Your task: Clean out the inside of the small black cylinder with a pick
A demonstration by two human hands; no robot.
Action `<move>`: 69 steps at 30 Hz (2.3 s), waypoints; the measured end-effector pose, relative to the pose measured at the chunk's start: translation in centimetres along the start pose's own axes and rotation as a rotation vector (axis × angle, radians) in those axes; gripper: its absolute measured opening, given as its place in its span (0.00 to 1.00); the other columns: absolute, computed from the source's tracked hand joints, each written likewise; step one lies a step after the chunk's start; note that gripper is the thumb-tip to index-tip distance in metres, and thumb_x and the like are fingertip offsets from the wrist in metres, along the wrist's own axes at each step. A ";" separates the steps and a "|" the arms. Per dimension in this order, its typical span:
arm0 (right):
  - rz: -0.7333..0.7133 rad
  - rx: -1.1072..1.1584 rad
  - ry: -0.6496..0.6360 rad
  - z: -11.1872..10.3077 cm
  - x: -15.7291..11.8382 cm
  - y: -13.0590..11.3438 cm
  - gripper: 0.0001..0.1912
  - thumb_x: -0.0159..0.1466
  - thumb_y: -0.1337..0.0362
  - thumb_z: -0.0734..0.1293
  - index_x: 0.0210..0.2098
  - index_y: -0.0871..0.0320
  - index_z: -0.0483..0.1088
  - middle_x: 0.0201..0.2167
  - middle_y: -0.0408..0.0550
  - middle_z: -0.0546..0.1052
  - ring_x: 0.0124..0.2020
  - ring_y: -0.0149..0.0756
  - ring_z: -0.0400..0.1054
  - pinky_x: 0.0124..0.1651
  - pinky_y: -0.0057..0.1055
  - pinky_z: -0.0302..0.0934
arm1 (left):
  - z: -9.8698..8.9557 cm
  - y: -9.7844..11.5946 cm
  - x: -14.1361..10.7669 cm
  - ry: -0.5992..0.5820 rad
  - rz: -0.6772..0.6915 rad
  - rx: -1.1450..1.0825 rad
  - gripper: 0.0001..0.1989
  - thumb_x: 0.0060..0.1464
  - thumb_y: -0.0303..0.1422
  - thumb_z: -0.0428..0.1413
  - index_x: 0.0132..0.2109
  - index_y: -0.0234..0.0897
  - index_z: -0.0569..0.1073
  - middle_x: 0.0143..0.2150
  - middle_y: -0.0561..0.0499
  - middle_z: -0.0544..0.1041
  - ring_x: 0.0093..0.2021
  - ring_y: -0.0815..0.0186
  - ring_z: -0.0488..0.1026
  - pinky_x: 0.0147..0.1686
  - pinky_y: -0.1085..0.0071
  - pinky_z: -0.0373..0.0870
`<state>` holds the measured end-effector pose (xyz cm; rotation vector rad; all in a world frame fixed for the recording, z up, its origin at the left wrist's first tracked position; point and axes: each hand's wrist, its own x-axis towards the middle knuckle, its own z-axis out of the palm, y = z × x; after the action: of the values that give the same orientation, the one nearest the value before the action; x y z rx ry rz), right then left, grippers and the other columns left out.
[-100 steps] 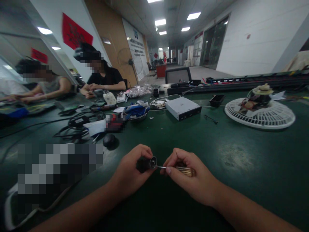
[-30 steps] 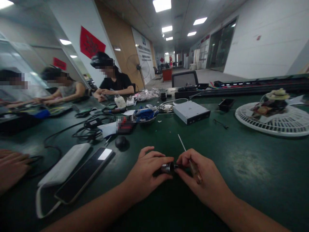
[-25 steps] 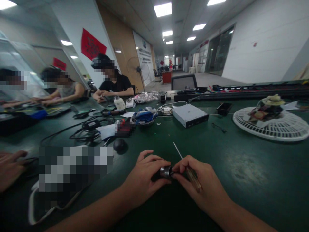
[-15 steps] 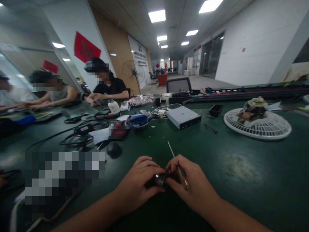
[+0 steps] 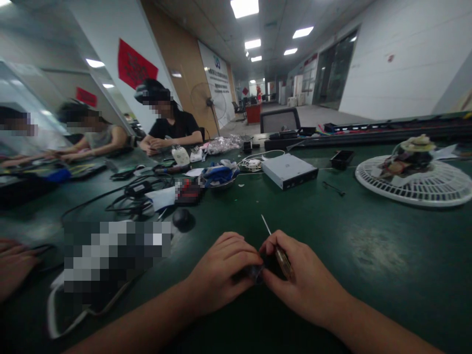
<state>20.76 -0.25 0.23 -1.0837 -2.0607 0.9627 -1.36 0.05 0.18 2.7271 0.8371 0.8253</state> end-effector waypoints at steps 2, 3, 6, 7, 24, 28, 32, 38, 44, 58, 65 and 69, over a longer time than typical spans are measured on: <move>-0.011 -0.013 -0.006 -0.1 -0.1 -0.2 0.11 0.62 0.69 0.69 0.40 0.52 0.64 0.40 0.42 0.77 0.39 0.37 0.72 0.42 0.34 0.65 | 0.0 0.1 0.0 0.002 -0.035 -0.008 0.09 0.60 0.29 0.58 0.47 0.38 0.71 0.45 0.50 0.79 0.46 0.62 0.74 0.53 0.61 0.63; -0.016 -0.016 -0.008 -0.1 -0.1 -0.3 0.09 0.63 0.68 0.68 0.40 0.52 0.64 0.40 0.43 0.77 0.39 0.37 0.72 0.42 0.34 0.65 | 0.0 0.2 0.0 0.005 -0.057 -0.011 0.08 0.59 0.29 0.59 0.46 0.38 0.71 0.45 0.50 0.78 0.46 0.62 0.74 0.52 0.62 0.64; -0.009 -0.011 -0.009 -0.3 -0.2 -0.3 0.00 0.70 0.64 0.63 0.40 0.52 0.66 0.37 0.44 0.76 0.36 0.36 0.71 0.38 0.34 0.64 | 0.0 0.3 0.0 0.039 -0.165 -0.010 0.09 0.55 0.26 0.60 0.43 0.39 0.69 0.41 0.51 0.77 0.42 0.63 0.73 0.49 0.63 0.65; -0.003 0.000 -0.001 -0.3 -0.2 -0.1 0.05 0.72 0.62 0.61 0.40 0.53 0.67 0.36 0.44 0.76 0.34 0.36 0.71 0.37 0.34 0.63 | 0.0 0.3 0.0 0.056 -0.221 -0.004 0.10 0.53 0.25 0.60 0.42 0.39 0.69 0.40 0.52 0.76 0.41 0.63 0.72 0.48 0.63 0.65; -0.286 0.181 0.107 -0.8 -0.4 0.1 0.18 0.74 0.64 0.56 0.35 0.56 0.75 0.29 0.45 0.74 0.32 0.37 0.68 0.36 0.35 0.59 | 0.0 0.1 -0.1 0.154 -0.449 0.000 0.15 0.46 0.21 0.61 0.39 0.39 0.67 0.37 0.53 0.73 0.40 0.62 0.68 0.40 0.66 0.64; -0.275 0.231 0.031 -0.9 -0.5 0.2 0.20 0.75 0.62 0.55 0.34 0.55 0.75 0.28 0.45 0.74 0.33 0.37 0.69 0.37 0.35 0.60 | 0.0 0.1 -0.1 0.142 -0.421 0.029 0.15 0.46 0.20 0.60 0.38 0.39 0.67 0.37 0.54 0.73 0.39 0.63 0.68 0.42 0.65 0.64; -0.253 0.235 0.077 -0.9 -0.6 0.3 0.19 0.75 0.60 0.55 0.36 0.55 0.75 0.30 0.45 0.75 0.34 0.37 0.69 0.38 0.35 0.61 | 0.0 0.1 0.0 0.107 -0.389 0.038 0.13 0.48 0.20 0.60 0.38 0.40 0.67 0.38 0.54 0.74 0.39 0.63 0.69 0.41 0.65 0.64; -0.175 0.120 0.083 -0.9 -0.4 0.3 0.20 0.75 0.60 0.56 0.32 0.56 0.74 0.27 0.44 0.72 0.29 0.34 0.67 0.33 0.34 0.58 | 0.0 0.2 0.1 0.113 -0.469 0.053 0.12 0.50 0.23 0.60 0.40 0.40 0.70 0.39 0.54 0.75 0.39 0.63 0.70 0.42 0.64 0.65; -0.196 0.176 0.082 -1.1 -0.4 0.1 0.19 0.74 0.60 0.56 0.33 0.56 0.74 0.30 0.47 0.74 0.34 0.37 0.69 0.37 0.35 0.61 | -0.3 0.3 0.3 0.058 -0.461 0.034 0.11 0.51 0.22 0.60 0.41 0.40 0.72 0.41 0.53 0.76 0.41 0.62 0.71 0.44 0.63 0.66; -0.193 0.123 0.084 -0.9 -0.6 0.2 0.17 0.74 0.60 0.58 0.32 0.55 0.71 0.29 0.46 0.73 0.31 0.37 0.69 0.34 0.34 0.61 | -0.3 0.4 0.3 0.086 -0.518 0.019 0.12 0.53 0.24 0.60 0.44 0.41 0.73 0.43 0.54 0.77 0.45 0.61 0.72 0.49 0.60 0.65; 0.022 -0.182 0.272 -0.2 -0.2 1.0 0.07 0.72 0.60 0.59 0.39 0.52 0.65 0.29 0.43 0.73 0.27 0.36 0.68 0.29 0.32 0.62 | -0.2 0.4 0.1 0.123 -0.573 0.022 0.13 0.57 0.26 0.60 0.49 0.42 0.73 0.47 0.52 0.77 0.48 0.59 0.71 0.51 0.58 0.65; 0.013 -0.359 0.153 0.5 -0.1 1.1 0.05 0.66 0.60 0.67 0.37 0.53 0.66 0.33 0.46 0.74 0.32 0.41 0.71 0.33 0.37 0.64 | -0.1 0.4 0.2 0.118 -0.555 0.040 0.17 0.59 0.30 0.61 0.55 0.45 0.72 0.50 0.52 0.77 0.50 0.58 0.71 0.52 0.56 0.65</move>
<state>20.88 -0.07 -0.99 -1.3083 -2.1483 0.5055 -1.10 -0.14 0.46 2.2943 1.5473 0.8447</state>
